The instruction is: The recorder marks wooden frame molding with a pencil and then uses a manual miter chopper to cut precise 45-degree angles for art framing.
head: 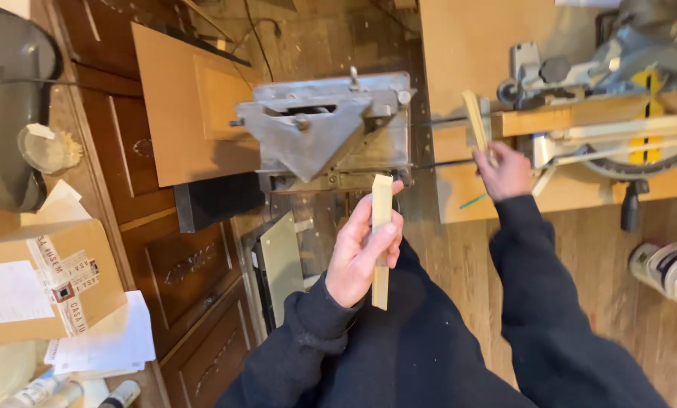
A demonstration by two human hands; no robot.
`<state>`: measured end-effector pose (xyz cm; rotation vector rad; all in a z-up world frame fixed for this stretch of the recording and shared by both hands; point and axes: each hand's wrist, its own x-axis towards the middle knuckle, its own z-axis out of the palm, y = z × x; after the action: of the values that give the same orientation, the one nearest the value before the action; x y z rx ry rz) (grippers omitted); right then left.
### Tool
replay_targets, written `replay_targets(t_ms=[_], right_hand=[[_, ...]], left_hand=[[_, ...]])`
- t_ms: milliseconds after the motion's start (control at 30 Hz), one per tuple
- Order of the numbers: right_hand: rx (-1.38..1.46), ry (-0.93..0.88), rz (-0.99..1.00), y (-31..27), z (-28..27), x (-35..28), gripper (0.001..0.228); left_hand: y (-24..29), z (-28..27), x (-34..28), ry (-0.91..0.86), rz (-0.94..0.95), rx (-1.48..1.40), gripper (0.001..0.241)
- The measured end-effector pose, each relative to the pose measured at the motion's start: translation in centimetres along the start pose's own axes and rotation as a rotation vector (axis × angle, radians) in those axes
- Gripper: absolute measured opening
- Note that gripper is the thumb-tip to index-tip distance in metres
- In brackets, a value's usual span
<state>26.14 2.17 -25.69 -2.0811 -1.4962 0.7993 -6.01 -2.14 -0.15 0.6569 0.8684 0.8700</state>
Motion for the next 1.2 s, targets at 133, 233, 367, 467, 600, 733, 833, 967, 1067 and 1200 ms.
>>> replay_targets(t_ms=[133, 233, 367, 467, 600, 733, 833, 967, 1067, 1200], right_hand=[[0.354, -0.061, -0.054, -7.3, -5.7, -4.5, 0.042], [0.473, -0.102, -0.345, -14.9, -10.8, -6.3, 0.035], [0.811, -0.044, -0.275, -22.9, -14.2, -8.5, 0.029], [0.95, -0.039, -0.356, -25.9, -14.2, -9.3, 0.013], [0.918, -0.214, -0.481, -31.5, -13.6, -10.3, 0.025], [0.95, -0.281, -0.432, -33.4, -12.6, -11.3, 0.028], [0.97, -0.33, -0.467, -34.6, -12.6, -11.7, 0.028], [0.908, -0.441, -0.243, -35.7, -12.7, -11.9, 0.043], [0.913, -0.469, -0.214, -35.8, -12.5, -11.7, 0.042], [0.975, -0.478, -0.178, -36.0, -12.0, -11.7, 0.041]], left_hand=[[2.2, -0.6, -0.6, -0.018, 0.076, -0.031, 0.059], [4.0, -1.3, -0.7, -0.033, 0.138, -0.03, 0.061], [6.4, -2.5, -1.4, -0.085, 0.219, -0.056, 0.062], [8.2, -3.2, -1.3, -0.135, 0.303, -0.02, 0.061], [11.3, -3.5, -1.5, -0.164, 0.389, 0.031, 0.06], [13.9, -3.0, -2.4, -0.213, 0.412, 0.028, 0.056], [15.8, -2.9, -3.7, -0.163, 0.485, 0.179, 0.049], [17.1, -4.1, -4.3, -0.108, 1.034, 1.033, 0.046], [17.6, -4.7, -3.8, -0.256, 1.207, 1.392, 0.048], [18.2, -6.2, -3.7, -0.283, 1.11, 1.377, 0.039]])
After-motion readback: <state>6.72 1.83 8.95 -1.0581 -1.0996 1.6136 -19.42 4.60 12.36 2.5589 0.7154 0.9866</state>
